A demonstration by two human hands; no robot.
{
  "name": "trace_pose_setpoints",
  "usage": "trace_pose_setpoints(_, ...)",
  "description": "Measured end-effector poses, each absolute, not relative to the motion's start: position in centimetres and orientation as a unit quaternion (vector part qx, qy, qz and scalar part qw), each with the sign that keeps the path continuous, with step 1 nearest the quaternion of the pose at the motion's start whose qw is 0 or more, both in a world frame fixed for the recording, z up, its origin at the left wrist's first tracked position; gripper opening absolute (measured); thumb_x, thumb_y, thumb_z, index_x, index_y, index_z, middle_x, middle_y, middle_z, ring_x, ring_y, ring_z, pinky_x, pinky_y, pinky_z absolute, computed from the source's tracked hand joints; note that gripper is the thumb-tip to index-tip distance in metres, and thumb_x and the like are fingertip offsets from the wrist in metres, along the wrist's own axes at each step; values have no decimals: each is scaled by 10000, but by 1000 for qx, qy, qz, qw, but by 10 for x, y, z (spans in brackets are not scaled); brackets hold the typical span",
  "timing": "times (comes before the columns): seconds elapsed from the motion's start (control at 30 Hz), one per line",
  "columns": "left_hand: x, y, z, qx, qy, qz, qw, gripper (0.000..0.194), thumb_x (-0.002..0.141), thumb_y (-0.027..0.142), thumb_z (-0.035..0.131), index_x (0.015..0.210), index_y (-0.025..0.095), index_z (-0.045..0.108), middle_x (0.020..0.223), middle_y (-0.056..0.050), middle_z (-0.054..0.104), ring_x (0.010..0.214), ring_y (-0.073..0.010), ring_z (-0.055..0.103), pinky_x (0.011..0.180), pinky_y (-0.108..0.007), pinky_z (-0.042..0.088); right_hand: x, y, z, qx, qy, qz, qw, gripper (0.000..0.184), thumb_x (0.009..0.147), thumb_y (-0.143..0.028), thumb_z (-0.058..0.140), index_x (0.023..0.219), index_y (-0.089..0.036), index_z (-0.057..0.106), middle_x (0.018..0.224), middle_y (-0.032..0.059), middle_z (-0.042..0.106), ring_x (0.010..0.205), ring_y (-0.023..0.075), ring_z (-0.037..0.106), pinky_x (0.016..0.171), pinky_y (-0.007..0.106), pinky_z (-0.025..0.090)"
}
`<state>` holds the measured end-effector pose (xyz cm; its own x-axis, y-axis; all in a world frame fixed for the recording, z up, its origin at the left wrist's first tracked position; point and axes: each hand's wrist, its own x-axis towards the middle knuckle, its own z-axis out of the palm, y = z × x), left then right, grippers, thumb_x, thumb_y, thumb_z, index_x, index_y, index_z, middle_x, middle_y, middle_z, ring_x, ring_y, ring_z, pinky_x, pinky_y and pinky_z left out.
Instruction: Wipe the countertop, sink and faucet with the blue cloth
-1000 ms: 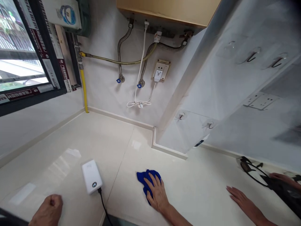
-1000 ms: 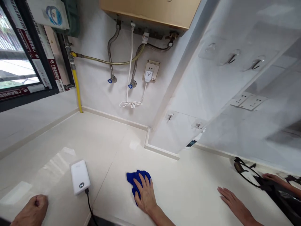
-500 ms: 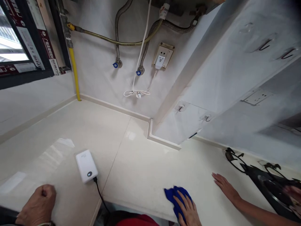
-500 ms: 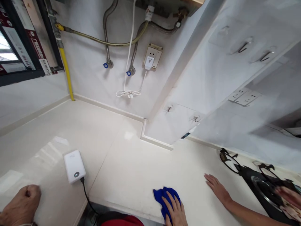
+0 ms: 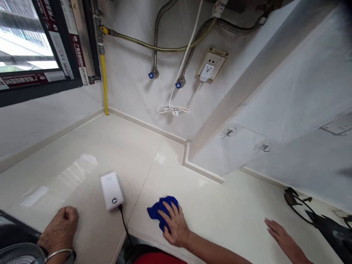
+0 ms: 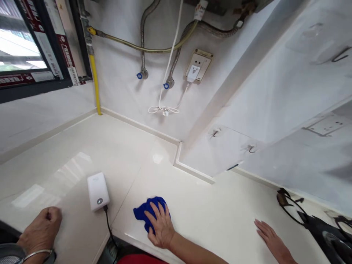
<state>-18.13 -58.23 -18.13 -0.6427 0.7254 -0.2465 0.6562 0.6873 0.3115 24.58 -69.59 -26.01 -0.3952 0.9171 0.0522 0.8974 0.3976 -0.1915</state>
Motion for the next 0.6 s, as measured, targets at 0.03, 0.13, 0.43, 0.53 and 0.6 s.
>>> trace_pose_setpoints(0.03,-181,-583,-180,383,902,80,183,558,921,529,265,1027,211,711,724,-78,576,694,-273,586,598,-347,385,239,-678,-259,-548,-830,67,79,778,790,-310,563,1547,-315,383,1672,82,237,1478,407,262,1189,674,160)
trace_pose_setpoints(0.13,-182,-583,-180,386,900,64,192,619,939,531,214,1097,194,708,886,-137,678,727,-273,611,589,-339,383,217,-623,-257,-558,-822,67,88,716,836,-353,554,1535,-304,406,1657,95,259,1471,393,260,1190,657,145)
trace_pose_setpoints(0.43,-182,-582,-178,362,909,43,201,582,921,557,210,1056,259,691,840,-91,672,697,-251,596,615,-327,412,169,-488,-245,-592,-801,65,63,661,886,-429,523,1524,-289,425,1631,86,301,1440,390,245,1177,610,111)
trace_pose_setpoints(0.53,-185,-582,-185,359,912,55,190,548,919,561,233,1041,269,681,823,-73,666,665,-237,578,624,-329,411,162,-453,-243,-602,-795,55,52,652,904,-430,496,1534,-285,407,1642,78,280,1431,386,245,1176,592,98)
trace_pose_setpoints(0.6,-189,-582,-192,359,913,59,187,531,916,575,260,1012,274,687,793,-66,662,639,-230,572,616,-324,405,161,-431,-242,-610,-789,49,54,639,911,-427,485,1529,-280,413,1636,81,292,1426,383,250,1174,584,102)
